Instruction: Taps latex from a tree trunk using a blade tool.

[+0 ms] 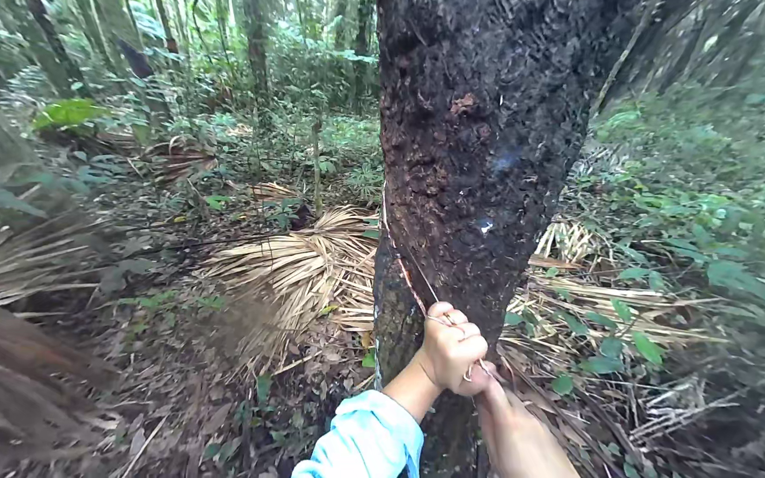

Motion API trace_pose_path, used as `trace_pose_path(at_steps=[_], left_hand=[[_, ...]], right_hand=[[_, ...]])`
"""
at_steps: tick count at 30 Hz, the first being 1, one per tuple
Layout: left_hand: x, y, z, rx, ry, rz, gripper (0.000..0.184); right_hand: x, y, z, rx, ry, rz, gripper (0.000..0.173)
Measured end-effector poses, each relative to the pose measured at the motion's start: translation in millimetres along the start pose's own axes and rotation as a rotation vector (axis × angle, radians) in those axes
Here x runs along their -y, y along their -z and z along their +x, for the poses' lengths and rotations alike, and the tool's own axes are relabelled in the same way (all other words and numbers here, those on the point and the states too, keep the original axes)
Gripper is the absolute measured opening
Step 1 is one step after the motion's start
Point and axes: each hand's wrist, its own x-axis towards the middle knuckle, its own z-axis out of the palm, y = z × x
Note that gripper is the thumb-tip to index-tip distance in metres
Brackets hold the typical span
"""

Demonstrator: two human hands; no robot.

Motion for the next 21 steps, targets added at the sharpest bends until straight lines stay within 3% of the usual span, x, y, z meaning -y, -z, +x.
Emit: trace_pose_path(at_steps=[3, 11, 16, 19, 21], left_hand=[[11.5, 3.6, 0.6, 0.01, -0.041, 0.006, 0.054], [12.7, 4.6, 0.4, 0.035, -0.047, 0.006, 0.054], [23.0, 5.0, -2.3, 0.062, -0.077, 0.031, 0.054], [8.2, 11.8, -8.1, 0.094, -0.048, -0.022, 0.054], [21.4, 14.3, -1.6, 0.09, -0.063, -0.009, 0.056]], right_hand=[[8.5, 0.7, 8.2, 0.06, -0.028, -0.014, 0.039], [1.3, -14.2, 11.1, 0.019, -0.024, -0.028, 0.035], [-6.7, -41.5, 20.4, -0.203, 0.056, -0.028, 0.029], [1.0, -32.4, 4.2, -0.039, -0.035, 0.013, 0.033], [7.3, -31.9, 19.5, 0.015, -0.072, 0.0, 0.035]])
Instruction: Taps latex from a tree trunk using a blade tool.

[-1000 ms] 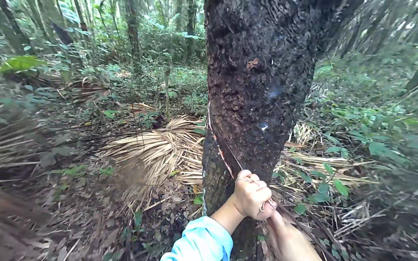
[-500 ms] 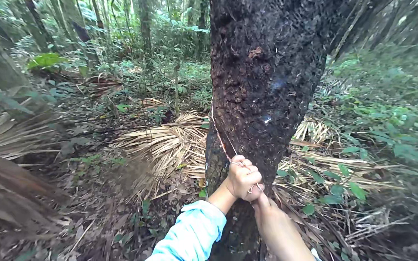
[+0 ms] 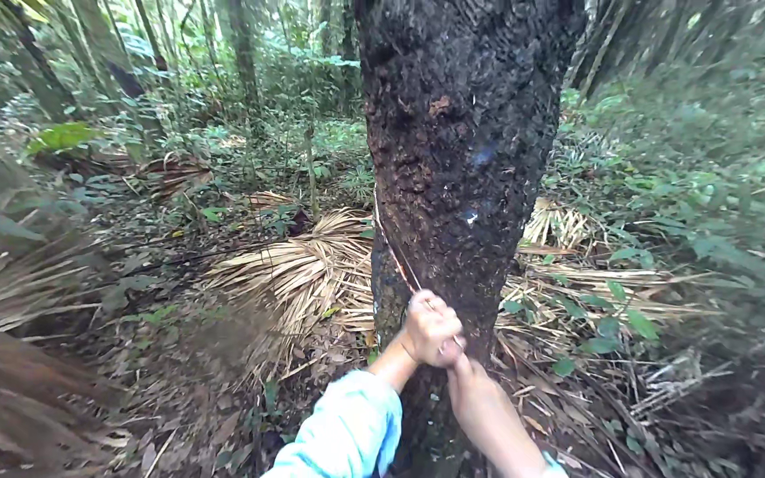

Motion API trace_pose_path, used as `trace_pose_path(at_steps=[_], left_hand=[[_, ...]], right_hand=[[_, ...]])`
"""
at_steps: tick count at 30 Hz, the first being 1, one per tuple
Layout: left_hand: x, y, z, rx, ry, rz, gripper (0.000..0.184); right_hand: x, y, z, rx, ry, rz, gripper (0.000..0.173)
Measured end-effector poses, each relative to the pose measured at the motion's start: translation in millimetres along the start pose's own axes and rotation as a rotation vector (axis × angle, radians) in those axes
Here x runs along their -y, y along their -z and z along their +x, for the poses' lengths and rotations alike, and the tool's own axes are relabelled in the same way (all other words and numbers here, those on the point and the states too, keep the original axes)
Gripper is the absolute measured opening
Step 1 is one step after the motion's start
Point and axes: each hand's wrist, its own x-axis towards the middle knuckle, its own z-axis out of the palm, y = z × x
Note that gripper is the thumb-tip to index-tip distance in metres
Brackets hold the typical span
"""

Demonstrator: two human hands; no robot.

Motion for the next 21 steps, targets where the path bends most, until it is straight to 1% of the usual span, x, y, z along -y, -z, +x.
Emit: trace_pose_path(at_steps=[1, 2, 3, 5, 7, 8, 10, 12, 13, 14, 16, 17, 18, 19, 21], left_hand=[[7.7, 0.4, 2.2, 0.006, -0.019, 0.015, 0.054], [12.5, -1.1, 3.3, 0.009, -0.036, 0.027, 0.054], [14.3, -4.0, 4.3, 0.002, -0.042, 0.04, 0.053], [3.2, -7.6, -2.1, 0.001, -0.02, 0.03, 0.053], [-6.6, -2.9, -9.7, 0.035, -0.016, -0.005, 0.053], [-2.9, -0.2, -9.4, 0.052, -0.031, -0.002, 0.054], [19.9, 5.2, 1.2, 0.049, -0.047, 0.044, 0.053], [47.7, 9.4, 10.3, 0.028, -0.052, 0.063, 0.054], [56.9, 11.6, 13.6, 0.019, -0.046, 0.064, 0.054], [58.8, 15.6, 16.6, 0.009, -0.041, 0.075, 0.054], [39.8, 24.4, 14.7, 0.026, -0.027, 0.072, 0.051], [25.5, 26.5, 9.9, 0.046, -0.027, 0.058, 0.049], [12.5, 26.1, 3.6, 0.07, -0.029, 0.042, 0.047], [3.0, 23.2, -3.3, 0.09, -0.043, 0.025, 0.047], [-2.6, 13.0, -13.5, 0.105, -0.084, -0.005, 0.045]], right_hand=[[3.1, -1.0, 6.8, 0.015, -0.021, -0.009, 0.036], [2.5, -3.2, 10.9, -0.01, -0.015, -0.014, 0.036], [-2.4, -6.5, 13.2, -0.079, 0.028, -0.019, 0.034], [-14.7, -15.7, 4.5, -0.195, 0.106, -0.012, 0.03], [-13.1, -19.5, -7.9, -0.159, 0.073, 0.018, 0.028], [-9.3, -19.7, -5.2, -0.126, 0.052, 0.024, 0.029], [2.2, -20.4, 19.4, -0.138, 0.053, 0.028, 0.033], [19.8, -12.4, 44.8, -0.093, 0.046, 0.033, 0.037], [25.4, -8.7, 52.0, -0.111, 0.073, 0.035, 0.038], [26.8, -8.0, 52.7, -0.167, 0.119, 0.044, 0.037], [12.4, -25.4, 39.6, -0.398, 0.277, 0.093, 0.029], [1.4, -36.9, 30.1, -0.48, 0.34, 0.11, 0.026], [-8.2, -45.2, 19.6, -0.498, 0.367, 0.134, 0.024], [-15.3, -50.2, 9.1, -0.472, 0.361, 0.158, 0.023], [-24.2, -57.1, -0.1, -0.411, 0.317, 0.177, 0.022]])
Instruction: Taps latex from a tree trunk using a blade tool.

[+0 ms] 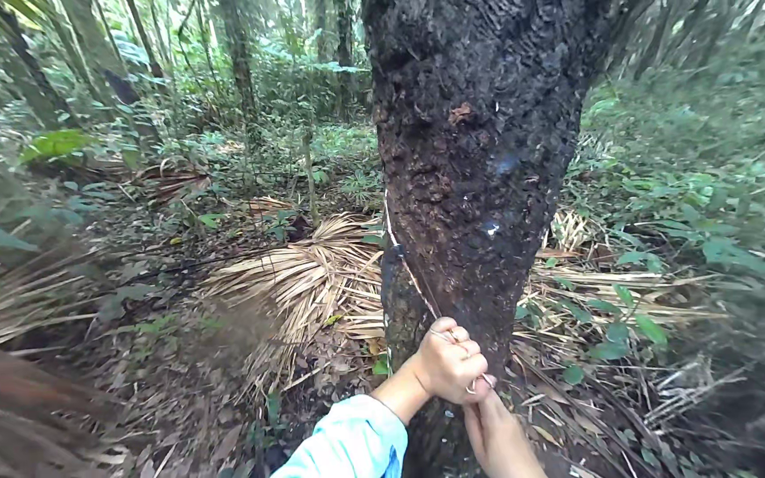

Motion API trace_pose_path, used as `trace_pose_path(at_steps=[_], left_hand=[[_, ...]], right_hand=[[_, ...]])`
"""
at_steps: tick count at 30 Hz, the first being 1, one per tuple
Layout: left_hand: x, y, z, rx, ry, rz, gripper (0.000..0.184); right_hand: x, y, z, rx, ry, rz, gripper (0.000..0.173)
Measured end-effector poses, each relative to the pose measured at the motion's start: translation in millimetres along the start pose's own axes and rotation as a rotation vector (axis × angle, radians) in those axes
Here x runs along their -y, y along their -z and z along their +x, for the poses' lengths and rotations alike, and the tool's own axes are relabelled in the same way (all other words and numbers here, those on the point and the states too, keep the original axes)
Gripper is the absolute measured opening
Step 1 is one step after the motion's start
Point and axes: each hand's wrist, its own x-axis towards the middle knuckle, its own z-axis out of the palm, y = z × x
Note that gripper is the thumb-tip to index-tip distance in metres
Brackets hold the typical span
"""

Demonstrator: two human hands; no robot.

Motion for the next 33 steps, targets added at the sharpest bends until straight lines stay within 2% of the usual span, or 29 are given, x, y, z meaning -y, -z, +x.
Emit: trace_pose_path(at_steps=[4, 6, 11, 13, 18, 22, 25, 28, 31, 33], left_hand=[[17.7, -20.1, -9.5, -0.032, -0.008, 0.066, 0.046], [13.8, -27.8, -18.5, -0.025, -0.003, 0.095, 0.045], [12.1, -21.5, -15.4, -0.006, 0.0, 0.073, 0.046], [12.3, -27.9, -10.8, -0.032, 0.032, 0.107, 0.047], [-25.3, -47.4, -21.7, 0.005, 0.099, 0.112, 0.038], [-9.6, -53.3, -16.1, -0.032, 0.105, 0.168, 0.046], [-20.6, -64.5, -32.1, -0.016, 0.103, 0.204, 0.046], [-32.4, -62.7, -33.3, 0.025, 0.101, 0.199, 0.047], [-22.2, -59.9, -20.6, 0.009, 0.108, 0.237, 0.051], [-29.4, -68.6, -19.8, -0.014, 0.153, 0.267, 0.052]], right_hand=[[-22.7, -24.5, 13.4, -0.048, 0.004, -0.066, 0.024], [-29.0, -30.3, 9.8, -0.026, -0.019, -0.067, 0.023], [-25.0, -30.9, 7.8, -0.012, -0.013, -0.091, 0.024], [-32.0, -25.7, 15.5, -0.001, -0.014, -0.098, 0.022], [-45.8, 2.0, -10.0, 0.149, -0.071, -0.071, 0.022], [-66.1, -14.9, 6.5, 0.037, 0.032, -0.067, 0.024], [-77.6, -21.0, -6.0, 0.098, -0.014, -0.043, 0.02], [-78.4, -11.1, -18.7, 0.14, 0.03, -0.05, 0.022], [-76.1, -4.8, -2.4, 0.143, 0.053, -0.047, 0.023], [-81.8, 4.9, -0.9, 0.149, 0.066, -0.077, 0.022]])
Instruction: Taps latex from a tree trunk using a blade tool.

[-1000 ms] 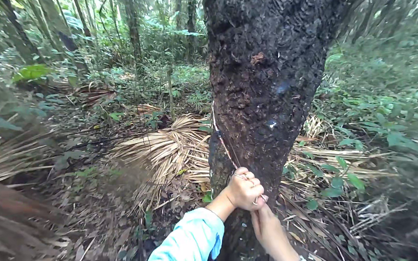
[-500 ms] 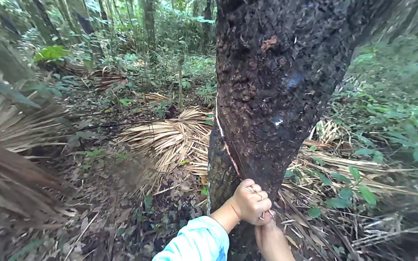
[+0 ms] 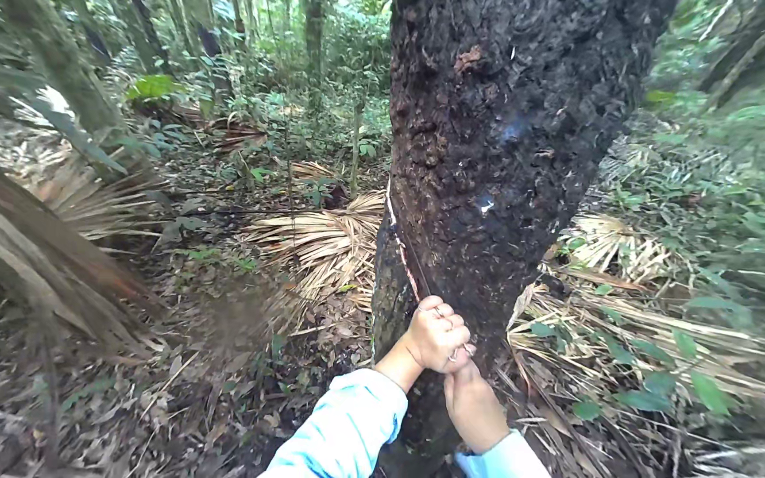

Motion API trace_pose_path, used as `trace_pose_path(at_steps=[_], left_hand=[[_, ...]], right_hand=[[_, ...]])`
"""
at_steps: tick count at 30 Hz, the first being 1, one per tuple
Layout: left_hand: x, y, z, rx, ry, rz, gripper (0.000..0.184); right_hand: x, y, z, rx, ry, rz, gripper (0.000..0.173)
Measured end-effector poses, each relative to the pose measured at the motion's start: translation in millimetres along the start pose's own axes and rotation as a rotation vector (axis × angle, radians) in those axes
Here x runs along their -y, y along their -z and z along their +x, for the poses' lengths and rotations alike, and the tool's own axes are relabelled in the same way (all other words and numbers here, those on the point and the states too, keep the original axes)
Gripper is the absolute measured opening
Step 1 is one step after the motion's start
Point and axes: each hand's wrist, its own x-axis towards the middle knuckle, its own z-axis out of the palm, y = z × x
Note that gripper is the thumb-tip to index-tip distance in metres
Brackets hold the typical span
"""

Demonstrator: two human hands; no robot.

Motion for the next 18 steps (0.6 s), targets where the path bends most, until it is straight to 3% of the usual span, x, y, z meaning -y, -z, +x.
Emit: trace_pose_path(at_steps=[3, 8, 13, 18], left_hand=[[-30.9, -3.5, -12.3, 0.025, 0.044, 0.018, 0.048], [-20.9, -9.7, 2.4, 0.033, 0.027, 0.061, 0.049], [-70.0, -28.1, -22.4, 0.074, 0.065, 0.113, 0.047], [-46.4, -35.4, -12.5, 0.039, 0.068, 0.222, 0.05]], right_hand=[[-9.7, 19.9, -24.1, 0.151, -0.032, 0.05, 0.025], [-27.3, 15.4, -9.2, 0.097, 0.047, 0.068, 0.023], [-52.7, 35.5, -46.8, 0.261, 0.005, 0.095, 0.027], [-64.0, 20.7, -12.9, 0.277, 0.039, 0.096, 0.028]])
